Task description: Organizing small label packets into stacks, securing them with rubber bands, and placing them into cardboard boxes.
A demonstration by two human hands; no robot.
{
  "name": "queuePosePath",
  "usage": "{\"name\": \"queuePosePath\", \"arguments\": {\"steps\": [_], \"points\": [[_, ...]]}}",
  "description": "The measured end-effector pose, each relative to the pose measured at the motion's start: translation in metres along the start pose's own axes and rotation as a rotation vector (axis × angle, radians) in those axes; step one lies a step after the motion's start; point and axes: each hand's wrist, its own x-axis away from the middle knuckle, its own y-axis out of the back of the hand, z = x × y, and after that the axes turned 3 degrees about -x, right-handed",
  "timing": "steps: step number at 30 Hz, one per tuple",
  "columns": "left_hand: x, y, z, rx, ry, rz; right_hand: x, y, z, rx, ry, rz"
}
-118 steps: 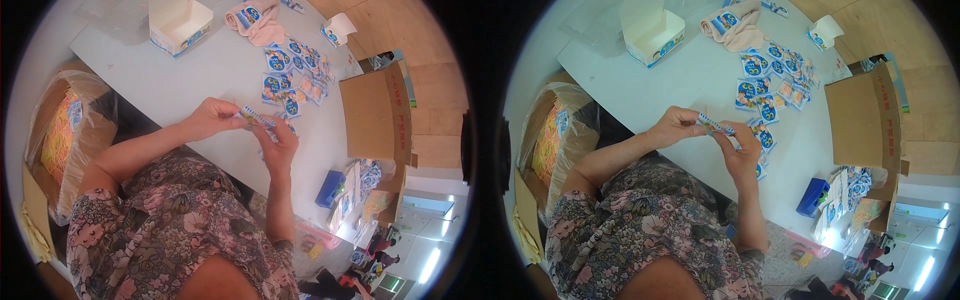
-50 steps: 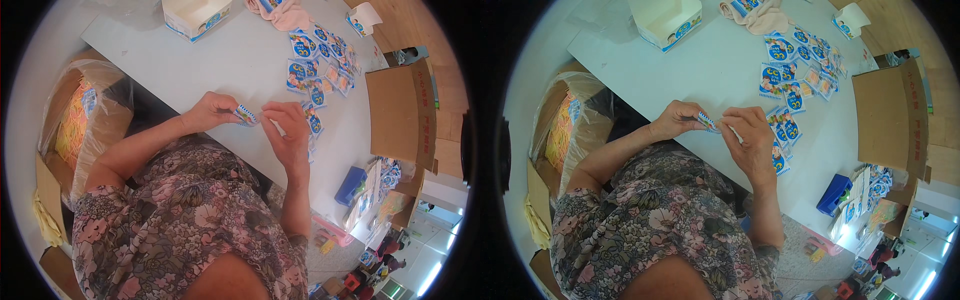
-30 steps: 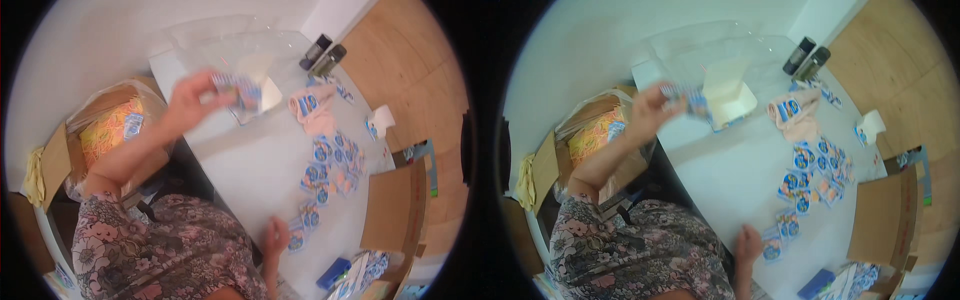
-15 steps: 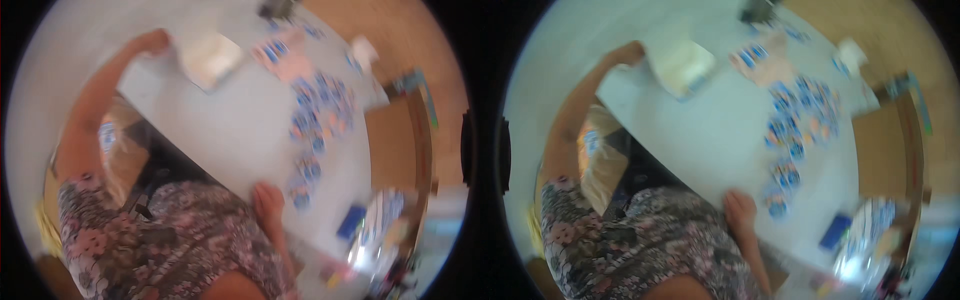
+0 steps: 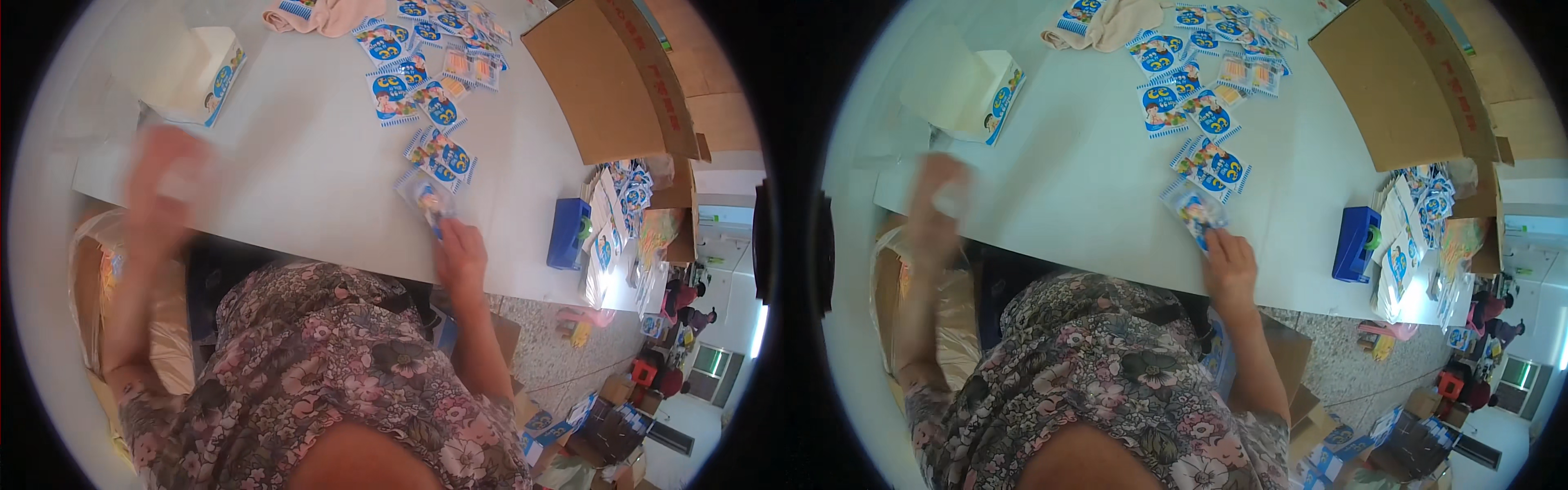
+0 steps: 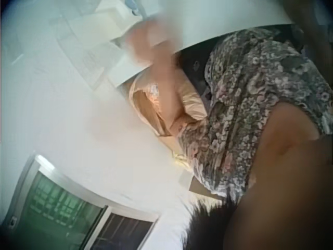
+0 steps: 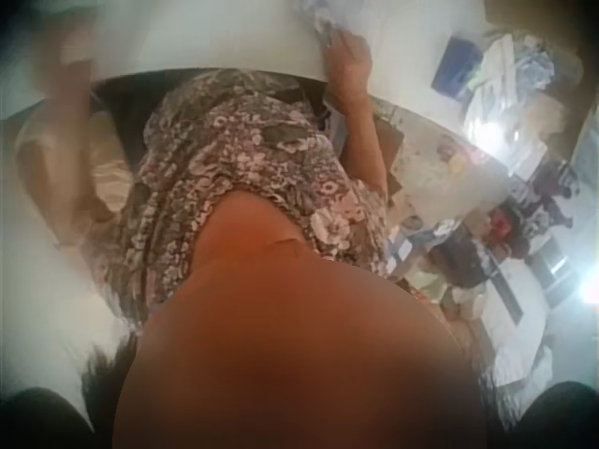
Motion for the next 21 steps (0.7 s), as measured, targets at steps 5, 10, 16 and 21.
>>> {"name": "queuePosePath", "arguments": {"steps": [5, 10, 16, 21], "points": [[0.02, -0.141, -0.07, 0.075, -0.485, 0.472, -0.04, -0.017, 0.036, -0.204, 0.153, 0.074], [0.011, -0.16, -0.052, 0.286, -0.155, 0.491, -0.038, -0.015, 0.023, -0.304, 0.071, 0.026], [0.008, -0.157, -0.046, 0.353, -0.113, 0.455, -0.063, -0.008, 0.048, -0.018, 0.005, 0.172], [0.013, -0.165, -0.028, -0.051, -0.644, 0.501, -0.078, -0.008, 0.009, -0.185, 0.139, 0.079]]}}
